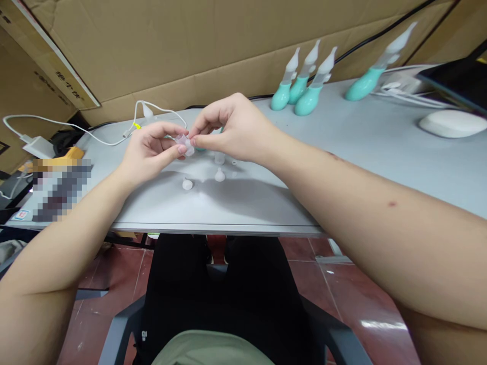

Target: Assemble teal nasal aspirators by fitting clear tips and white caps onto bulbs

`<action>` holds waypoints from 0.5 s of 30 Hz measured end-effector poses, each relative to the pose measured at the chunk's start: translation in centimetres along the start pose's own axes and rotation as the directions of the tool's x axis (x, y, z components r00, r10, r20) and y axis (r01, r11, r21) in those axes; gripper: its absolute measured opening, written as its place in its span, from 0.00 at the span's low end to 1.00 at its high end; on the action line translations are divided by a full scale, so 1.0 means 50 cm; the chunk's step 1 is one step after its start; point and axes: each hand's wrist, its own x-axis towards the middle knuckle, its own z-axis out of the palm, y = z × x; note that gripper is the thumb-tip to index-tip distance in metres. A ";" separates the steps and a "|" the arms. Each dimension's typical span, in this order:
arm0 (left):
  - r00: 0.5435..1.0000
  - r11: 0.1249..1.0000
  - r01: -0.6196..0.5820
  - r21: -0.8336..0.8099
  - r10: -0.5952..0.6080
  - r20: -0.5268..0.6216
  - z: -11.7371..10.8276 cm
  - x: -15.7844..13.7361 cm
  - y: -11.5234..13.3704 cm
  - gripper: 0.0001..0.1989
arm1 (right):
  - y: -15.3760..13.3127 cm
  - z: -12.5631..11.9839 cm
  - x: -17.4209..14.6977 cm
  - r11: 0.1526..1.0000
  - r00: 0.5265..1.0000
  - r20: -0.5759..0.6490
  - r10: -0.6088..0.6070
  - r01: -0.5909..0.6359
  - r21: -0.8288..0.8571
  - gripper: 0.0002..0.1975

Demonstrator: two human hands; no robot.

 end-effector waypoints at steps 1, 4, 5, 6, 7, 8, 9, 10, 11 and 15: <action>1.000 1.000 -0.008 0.001 0.008 0.001 -0.001 0.000 0.001 0.40 | 0.000 0.000 0.000 1.000 1.000 0.002 -0.002 0.002 0.005 0.12; 0.999 0.999 -0.035 0.021 0.035 0.006 -0.002 0.000 0.001 0.39 | 0.001 0.000 0.000 1.000 1.000 0.010 0.006 -0.006 0.019 0.15; 0.999 0.999 -0.044 0.031 0.044 0.008 -0.003 0.000 0.001 0.39 | 0.003 0.000 0.001 1.000 1.000 0.016 0.009 -0.010 0.028 0.16; 0.999 0.998 -0.052 0.038 0.051 0.011 -0.003 0.000 0.001 0.38 | 0.004 0.001 0.001 0.999 1.000 0.017 0.012 -0.013 0.042 0.18; 0.998 0.997 -0.058 0.040 0.058 0.014 -0.003 0.000 0.001 0.38 | 0.006 0.001 0.002 0.998 1.000 0.020 0.021 -0.022 0.056 0.20; 0.998 0.997 -0.063 0.038 0.063 0.021 -0.003 -0.001 0.001 0.37 | 0.008 0.001 0.003 0.997 0.999 0.019 0.030 -0.032 0.073 0.22; 0.997 0.997 -0.067 0.032 0.066 0.028 -0.002 -0.001 0.001 0.37 | 0.009 0.002 0.003 0.995 0.999 0.020 0.044 -0.046 0.091 0.23; 0.997 0.998 -0.067 0.021 0.067 0.035 -0.002 -0.002 0.002 0.37 | 0.009 0.002 0.003 0.992 0.998 0.027 0.060 -0.062 0.112 0.24; 0.997 0.998 -0.065 0.006 0.065 0.040 -0.001 -0.003 0.003 0.36 | 0.009 0.002 0.004 0.988 0.997 0.037 0.072 -0.077 0.135 0.24; 0.997 0.997 -0.064 -0.050 0.066 0.032 0.000 -0.008 0.010 0.32 | 0.007 0.001 0.003 0.974 0.989 0.113 0.098 -0.119 0.193 0.17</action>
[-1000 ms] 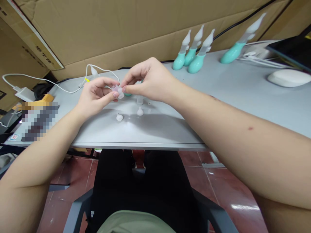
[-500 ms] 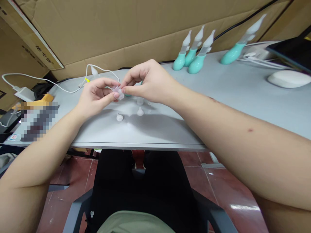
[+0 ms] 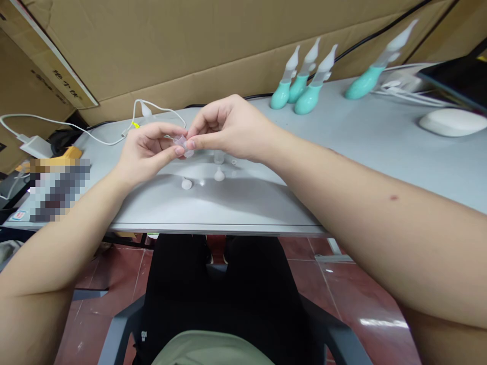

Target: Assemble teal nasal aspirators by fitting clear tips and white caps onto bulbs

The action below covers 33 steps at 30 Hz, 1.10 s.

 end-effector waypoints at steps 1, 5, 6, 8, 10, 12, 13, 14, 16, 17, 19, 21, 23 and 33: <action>1.000 1.000 -0.003 -0.001 0.003 0.000 0.000 -0.001 0.002 0.31 | 0.000 0.000 0.000 1.000 1.000 0.012 0.001 -0.001 0.009 0.15; 1.000 1.000 0.011 0.007 -0.011 0.002 0.002 -0.003 0.004 0.33 | 0.006 0.000 0.003 0.999 0.999 0.041 0.006 -0.008 0.044 0.12; 1.000 1.000 0.026 0.006 -0.026 -0.006 0.002 -0.003 0.004 0.34 | 0.008 0.000 0.004 0.998 0.999 0.048 0.008 -0.011 0.056 0.12; 0.998 0.999 0.054 0.007 -0.054 -0.023 0.002 -0.002 0.002 0.38 | 0.011 0.001 0.004 0.996 0.999 0.054 0.000 -0.005 0.090 0.13; 0.998 0.998 0.063 0.014 -0.063 -0.029 0.000 0.000 0.000 0.41 | 0.013 0.001 0.004 0.989 0.998 0.062 -0.025 0.015 0.148 0.11; 0.999 0.999 0.050 0.020 -0.050 -0.022 -0.002 0.002 -0.001 0.41 | 0.015 0.000 0.004 0.981 0.997 0.067 -0.042 0.029 0.193 0.11; 0.999 0.999 0.039 0.017 -0.039 -0.018 -0.003 0.003 -0.001 0.40 | 0.015 -0.001 0.004 0.979 0.997 0.065 -0.041 0.027 0.201 0.11; 0.999 0.999 0.031 0.011 -0.031 -0.015 -0.003 0.004 -0.001 0.40 | 0.015 -0.001 0.005 0.980 0.998 0.059 -0.038 0.026 0.199 0.12; 0.999 1.000 0.028 -0.012 -0.028 -0.016 -0.004 0.005 -0.001 0.38 | 0.014 -0.002 0.005 0.984 0.999 0.047 -0.027 0.019 0.177 0.15; 0.999 0.999 0.036 -0.023 -0.036 -0.015 -0.004 0.005 -0.001 0.38 | 0.013 -0.002 0.006 0.986 0.999 0.042 -0.022 0.015 0.166 0.16; 0.998 0.998 0.057 -0.034 -0.058 -0.016 -0.003 0.004 -0.002 0.38 | 0.010 0.000 0.006 0.989 0.999 0.037 -0.017 0.011 0.148 0.17; 0.997 0.997 0.074 -0.027 -0.074 -0.018 -0.002 0.004 -0.002 0.40 | 0.008 0.002 0.006 0.990 1.000 0.030 -0.008 0.003 0.140 0.17; 0.996 0.996 0.090 -0.020 -0.090 -0.020 -0.003 0.003 -0.002 0.41 | 0.008 0.004 0.005 0.989 0.999 0.036 -0.002 -0.003 0.148 0.15; 1.000 0.996 0.001 -0.086 -0.001 -0.001 -0.006 0.009 -0.009 0.29 | 0.020 0.012 0.009 0.976 0.999 0.038 -0.016 0.007 0.219 0.14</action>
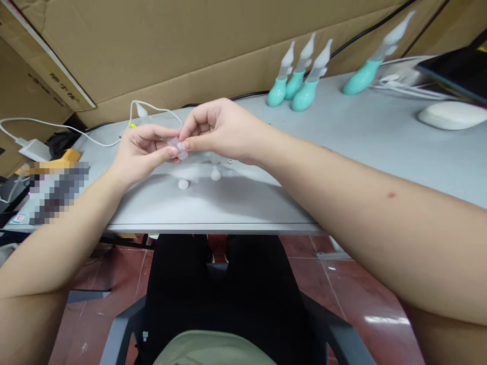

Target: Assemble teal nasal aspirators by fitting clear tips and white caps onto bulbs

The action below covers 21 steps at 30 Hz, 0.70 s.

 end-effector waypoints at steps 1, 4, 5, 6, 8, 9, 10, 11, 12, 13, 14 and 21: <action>1.000 1.000 -0.021 -0.004 0.021 0.007 0.000 0.002 -0.001 0.28 | 0.000 0.000 0.000 1.000 1.000 -0.001 0.002 -0.002 0.012 0.14; 0.997 0.997 -0.072 -0.038 0.073 0.013 0.000 0.005 -0.002 0.23 | 0.001 -0.003 0.000 0.999 1.000 0.012 0.008 -0.008 0.046 0.17; 0.996 0.995 -0.087 -0.053 0.087 0.013 0.000 0.006 -0.002 0.22 | 0.002 -0.005 -0.001 0.999 1.000 0.017 0.009 -0.010 0.047 0.18; 0.995 0.993 -0.095 -0.065 0.096 0.014 0.000 0.005 -0.003 0.21 | 0.003 -0.006 0.000 0.999 1.000 0.021 0.011 -0.011 0.043 0.19; 0.995 0.992 -0.098 -0.077 0.100 0.012 0.000 0.004 -0.004 0.21 | 0.006 -0.007 0.001 0.999 1.000 0.020 0.011 -0.011 0.031 0.21; 0.996 0.993 -0.088 -0.073 0.089 0.011 0.000 0.003 -0.005 0.21 | 0.007 -0.007 0.001 1.000 1.000 0.020 0.013 -0.014 0.025 0.22; 0.997 0.995 -0.077 -0.069 0.078 0.007 0.000 0.002 -0.006 0.21 | 0.008 -0.006 0.002 1.000 1.000 0.020 0.015 -0.016 0.021 0.23; 0.998 0.995 -0.069 -0.067 0.069 0.000 0.000 0.001 -0.006 0.22 | 0.009 -0.004 0.003 1.000 1.000 0.021 0.018 -0.019 0.020 0.23; 0.998 0.996 -0.063 -0.065 0.063 -0.005 0.000 0.000 -0.006 0.22 | 0.009 -0.003 0.003 1.000 1.000 0.021 0.023 -0.023 0.019 0.23; 0.998 0.997 -0.056 -0.057 0.056 -0.007 0.000 0.000 -0.006 0.23 | 0.008 -0.001 0.003 1.000 1.000 0.021 0.021 -0.022 0.021 0.22; 0.999 0.998 -0.052 -0.045 0.052 -0.010 0.000 -0.001 -0.006 0.23 | 0.006 0.001 0.003 0.999 1.000 0.023 0.019 -0.019 0.027 0.21; 0.999 0.999 -0.030 0.043 0.030 -0.017 -0.001 -0.007 0.005 0.30 | -0.010 0.003 -0.003 0.999 0.999 0.024 0.025 -0.026 0.046 0.15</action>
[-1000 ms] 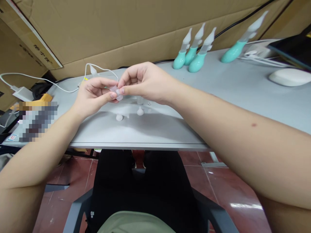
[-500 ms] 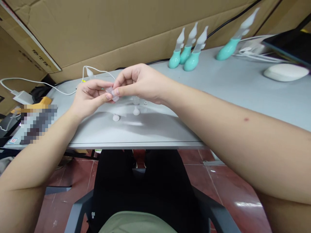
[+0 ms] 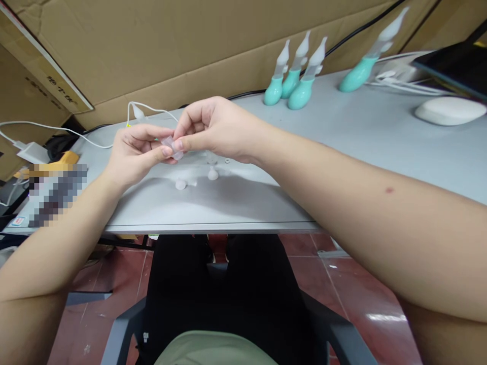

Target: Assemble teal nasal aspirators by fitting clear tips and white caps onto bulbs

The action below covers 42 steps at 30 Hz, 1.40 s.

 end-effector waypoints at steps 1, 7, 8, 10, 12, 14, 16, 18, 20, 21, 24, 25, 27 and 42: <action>1.000 1.000 0.014 -0.017 -0.014 -0.001 0.001 0.000 0.001 0.30 | 0.000 -0.001 0.000 1.000 1.000 0.001 -0.005 0.005 -0.007 0.15; 1.000 0.999 0.025 -0.047 -0.025 0.008 0.002 0.001 -0.005 0.30 | 0.007 -0.006 0.005 1.000 1.000 0.030 0.004 -0.005 0.022 0.15; 1.000 1.000 0.017 -0.025 -0.017 0.015 0.001 0.001 -0.008 0.30 | 0.008 -0.006 0.006 1.000 1.000 0.026 0.008 -0.009 0.015 0.15; 1.000 1.000 0.008 -0.003 -0.008 0.028 -0.002 0.001 -0.013 0.30 | 0.010 -0.006 0.008 1.000 1.000 0.020 0.020 -0.020 0.001 0.15; 1.000 1.000 0.002 -0.022 -0.001 0.029 -0.005 0.000 -0.017 0.28 | 0.010 -0.005 0.009 1.000 0.999 0.022 0.028 -0.028 -0.004 0.16; 1.000 0.999 -0.004 -0.047 0.005 0.019 -0.005 0.000 -0.018 0.27 | 0.008 -0.002 0.008 1.000 1.000 0.011 0.028 -0.028 -0.014 0.15; 1.000 0.999 -0.006 -0.046 0.006 -0.004 -0.005 0.000 -0.017 0.27 | 0.003 0.000 0.007 1.000 1.000 -0.001 0.017 -0.017 -0.026 0.13; 1.000 0.999 -0.010 -0.034 0.009 -0.018 -0.004 0.001 -0.016 0.28 | -0.001 0.002 0.006 0.999 1.000 -0.018 -0.002 0.002 -0.047 0.11; 1.000 0.999 -0.019 -0.029 0.019 -0.021 -0.004 0.003 -0.014 0.28 | -0.003 0.004 0.007 0.997 0.999 -0.039 -0.016 0.013 -0.074 0.11; 0.999 0.999 -0.026 -0.025 0.025 -0.020 -0.004 0.005 -0.012 0.28 | -0.004 0.004 0.007 0.996 0.999 -0.051 -0.018 0.014 -0.086 0.11; 0.999 0.999 -0.035 -0.001 0.035 -0.031 -0.003 0.008 -0.006 0.28 | -0.003 0.007 0.009 0.995 0.997 -0.080 -0.024 0.016 -0.099 0.12; 0.999 0.999 -0.032 0.012 0.033 -0.043 -0.003 0.008 -0.004 0.29 | -0.003 0.008 0.009 0.995 0.996 -0.087 -0.032 0.024 -0.094 0.12; 0.996 0.999 -0.030 0.036 0.033 -0.078 -0.003 0.007 -0.001 0.30 | -0.002 0.010 0.009 0.995 0.993 -0.103 -0.058 0.049 -0.088 0.12; 0.997 0.903 -0.077 0.424 0.063 0.046 -0.010 0.048 0.013 0.39 | -0.002 0.007 0.006 0.943 0.979 -0.131 -0.154 0.106 -0.316 0.08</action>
